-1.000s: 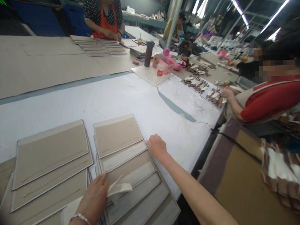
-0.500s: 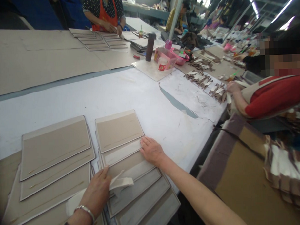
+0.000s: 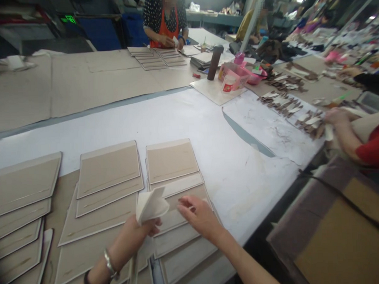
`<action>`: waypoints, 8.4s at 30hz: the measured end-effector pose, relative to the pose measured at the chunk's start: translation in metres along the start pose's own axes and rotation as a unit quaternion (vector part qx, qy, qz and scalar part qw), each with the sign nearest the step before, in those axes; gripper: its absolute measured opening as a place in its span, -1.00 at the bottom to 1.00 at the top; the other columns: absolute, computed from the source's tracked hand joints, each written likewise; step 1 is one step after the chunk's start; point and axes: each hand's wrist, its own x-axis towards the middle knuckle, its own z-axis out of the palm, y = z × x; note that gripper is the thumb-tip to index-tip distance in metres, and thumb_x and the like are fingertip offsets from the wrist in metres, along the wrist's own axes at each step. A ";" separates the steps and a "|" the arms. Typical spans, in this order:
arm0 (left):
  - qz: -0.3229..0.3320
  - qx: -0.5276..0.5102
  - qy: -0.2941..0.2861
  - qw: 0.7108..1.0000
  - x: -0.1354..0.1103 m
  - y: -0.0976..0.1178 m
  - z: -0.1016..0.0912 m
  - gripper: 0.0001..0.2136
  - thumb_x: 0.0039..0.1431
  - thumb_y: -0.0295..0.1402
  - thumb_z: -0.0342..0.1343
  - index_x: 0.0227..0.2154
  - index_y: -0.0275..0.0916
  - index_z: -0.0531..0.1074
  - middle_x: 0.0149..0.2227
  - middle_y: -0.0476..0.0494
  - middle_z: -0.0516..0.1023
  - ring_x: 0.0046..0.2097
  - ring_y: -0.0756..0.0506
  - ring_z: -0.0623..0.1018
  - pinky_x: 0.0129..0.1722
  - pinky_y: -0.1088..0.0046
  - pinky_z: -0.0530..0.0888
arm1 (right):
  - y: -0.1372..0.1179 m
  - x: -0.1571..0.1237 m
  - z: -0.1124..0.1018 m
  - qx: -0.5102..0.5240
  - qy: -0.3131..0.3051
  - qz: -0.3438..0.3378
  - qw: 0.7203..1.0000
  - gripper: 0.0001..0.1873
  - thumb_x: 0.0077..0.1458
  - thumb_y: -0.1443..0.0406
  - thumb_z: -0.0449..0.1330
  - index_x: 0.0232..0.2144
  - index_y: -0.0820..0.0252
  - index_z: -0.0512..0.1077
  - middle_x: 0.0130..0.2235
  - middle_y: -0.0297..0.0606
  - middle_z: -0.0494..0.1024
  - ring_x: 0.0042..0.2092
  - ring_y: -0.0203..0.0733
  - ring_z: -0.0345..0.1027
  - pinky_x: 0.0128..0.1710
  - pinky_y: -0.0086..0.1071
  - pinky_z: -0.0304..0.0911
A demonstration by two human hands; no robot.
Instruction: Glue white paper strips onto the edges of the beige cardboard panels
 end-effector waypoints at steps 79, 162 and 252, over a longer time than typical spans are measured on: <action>-0.107 -0.571 0.085 0.809 -0.002 -0.006 0.008 -0.48 -0.36 -0.17 0.33 -0.27 -0.34 0.46 -0.38 -0.20 0.57 -0.32 -0.18 0.53 -0.30 0.35 0.43 | -0.025 0.032 0.018 -0.130 -0.152 -0.058 0.978 -0.72 -0.02 0.42 0.04 -0.19 0.12 0.25 -0.28 -0.30 0.38 -0.24 -0.23 0.24 -0.21 -0.33 0.15; 0.069 0.429 -0.007 0.900 0.065 0.018 -0.010 -0.69 0.15 -0.54 -0.18 -0.23 -0.49 0.48 0.19 -0.53 0.06 0.18 -0.33 0.16 0.06 0.18 0.21 | -0.040 0.193 -0.006 -0.253 -0.312 0.133 0.906 -0.72 -0.04 0.16 0.13 -0.61 0.25 0.43 -0.76 -0.52 0.03 -0.62 -0.42 -0.12 -0.58 -0.45 -0.16; 0.122 0.537 -0.011 0.834 0.078 0.007 -0.014 -0.67 0.05 -0.65 -0.18 -0.28 -0.42 0.49 0.12 -0.43 0.25 0.11 -0.18 0.31 0.09 0.31 0.22 | 0.030 0.094 0.009 -0.432 -0.089 -0.167 0.882 -0.36 0.18 0.06 -0.11 0.18 0.37 0.04 0.24 -0.08 0.01 0.27 -0.13 -0.24 0.24 -0.23 -0.28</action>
